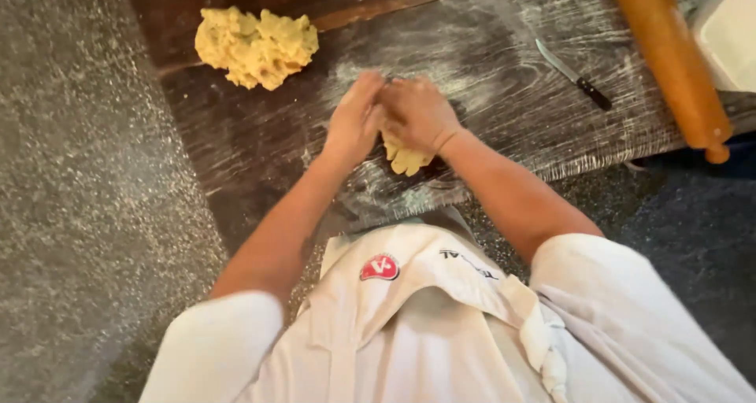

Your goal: Prepare a pie crust by kneading dough, rolling it flat with a rolling pin, and trimming it to fit a pie tin

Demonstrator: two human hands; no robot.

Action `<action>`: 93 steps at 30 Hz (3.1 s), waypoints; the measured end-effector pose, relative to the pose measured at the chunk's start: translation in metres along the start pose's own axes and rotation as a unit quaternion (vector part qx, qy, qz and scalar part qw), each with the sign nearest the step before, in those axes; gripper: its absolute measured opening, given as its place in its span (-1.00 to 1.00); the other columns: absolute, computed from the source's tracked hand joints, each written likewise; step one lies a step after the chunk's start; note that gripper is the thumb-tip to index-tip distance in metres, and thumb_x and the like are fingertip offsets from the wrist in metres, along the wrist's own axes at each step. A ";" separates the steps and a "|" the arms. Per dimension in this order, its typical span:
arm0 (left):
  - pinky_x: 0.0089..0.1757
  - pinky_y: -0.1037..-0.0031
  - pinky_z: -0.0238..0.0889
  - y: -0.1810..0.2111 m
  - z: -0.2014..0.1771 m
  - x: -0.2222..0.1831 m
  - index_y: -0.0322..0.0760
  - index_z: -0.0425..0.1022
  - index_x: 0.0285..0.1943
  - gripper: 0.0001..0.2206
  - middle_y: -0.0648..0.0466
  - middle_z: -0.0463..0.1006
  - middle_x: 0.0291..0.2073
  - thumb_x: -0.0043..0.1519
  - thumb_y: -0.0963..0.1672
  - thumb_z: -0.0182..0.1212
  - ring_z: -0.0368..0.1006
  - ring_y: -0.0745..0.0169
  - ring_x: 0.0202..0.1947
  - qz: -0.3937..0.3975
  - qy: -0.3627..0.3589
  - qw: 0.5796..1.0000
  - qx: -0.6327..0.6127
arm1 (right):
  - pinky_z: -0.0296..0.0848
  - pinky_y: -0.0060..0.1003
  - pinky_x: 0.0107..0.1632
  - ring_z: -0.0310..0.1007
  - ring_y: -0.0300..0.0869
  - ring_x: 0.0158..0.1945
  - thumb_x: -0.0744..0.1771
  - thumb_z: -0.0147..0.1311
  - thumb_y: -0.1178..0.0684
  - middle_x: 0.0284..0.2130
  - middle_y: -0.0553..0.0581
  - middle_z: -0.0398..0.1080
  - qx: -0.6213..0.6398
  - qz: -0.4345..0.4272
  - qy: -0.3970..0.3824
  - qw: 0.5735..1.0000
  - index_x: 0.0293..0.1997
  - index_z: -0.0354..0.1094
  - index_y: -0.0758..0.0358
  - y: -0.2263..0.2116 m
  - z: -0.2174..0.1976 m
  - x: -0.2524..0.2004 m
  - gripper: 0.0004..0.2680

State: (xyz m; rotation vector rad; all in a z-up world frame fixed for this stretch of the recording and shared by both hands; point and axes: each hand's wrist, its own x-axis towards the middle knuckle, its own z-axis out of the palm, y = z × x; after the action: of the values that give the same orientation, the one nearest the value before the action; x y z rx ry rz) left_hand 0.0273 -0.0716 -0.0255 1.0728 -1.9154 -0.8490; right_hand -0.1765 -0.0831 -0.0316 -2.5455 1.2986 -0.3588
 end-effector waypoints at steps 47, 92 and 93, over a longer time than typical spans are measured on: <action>0.36 -0.20 -0.17 0.013 0.068 -0.042 0.01 0.02 0.63 -0.16 -0.24 0.03 0.53 0.21 0.34 -0.29 -0.07 -0.34 0.54 0.098 -0.065 0.965 0.233 | -0.10 0.45 0.35 0.07 0.32 0.42 0.32 -0.26 -0.55 0.37 0.37 0.16 -0.108 0.067 0.079 0.989 0.44 0.16 0.25 -0.035 0.022 -0.085 -0.31; 0.22 0.01 0.20 0.081 -0.026 -0.047 -0.39 0.29 0.42 -0.35 -0.31 0.19 0.42 0.09 -0.11 0.31 0.24 -0.31 0.37 -0.275 -0.176 0.932 0.159 | 0.42 0.15 0.03 0.40 0.21 0.17 0.38 -0.20 -0.20 0.19 0.22 0.31 -0.024 0.130 0.048 0.990 0.25 0.39 0.10 -0.062 -0.021 -0.025 -0.62; 0.24 0.00 0.18 0.072 -0.032 -0.058 -0.48 0.41 0.32 -0.51 -0.40 0.34 0.31 0.15 -0.23 0.15 0.28 -0.43 0.33 -0.225 -0.088 0.966 0.087 | 0.42 0.04 0.00 0.45 0.10 0.09 0.40 -0.21 -0.23 0.03 0.17 0.38 -0.090 0.028 0.180 0.979 0.16 0.42 0.14 -0.058 -0.004 -0.032 -0.63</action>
State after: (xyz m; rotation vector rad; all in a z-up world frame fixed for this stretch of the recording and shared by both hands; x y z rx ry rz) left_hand 0.0479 0.0047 0.0321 1.6281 -1.9474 -1.0660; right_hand -0.1527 -0.0246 -0.0116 -2.6709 1.5906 -0.7515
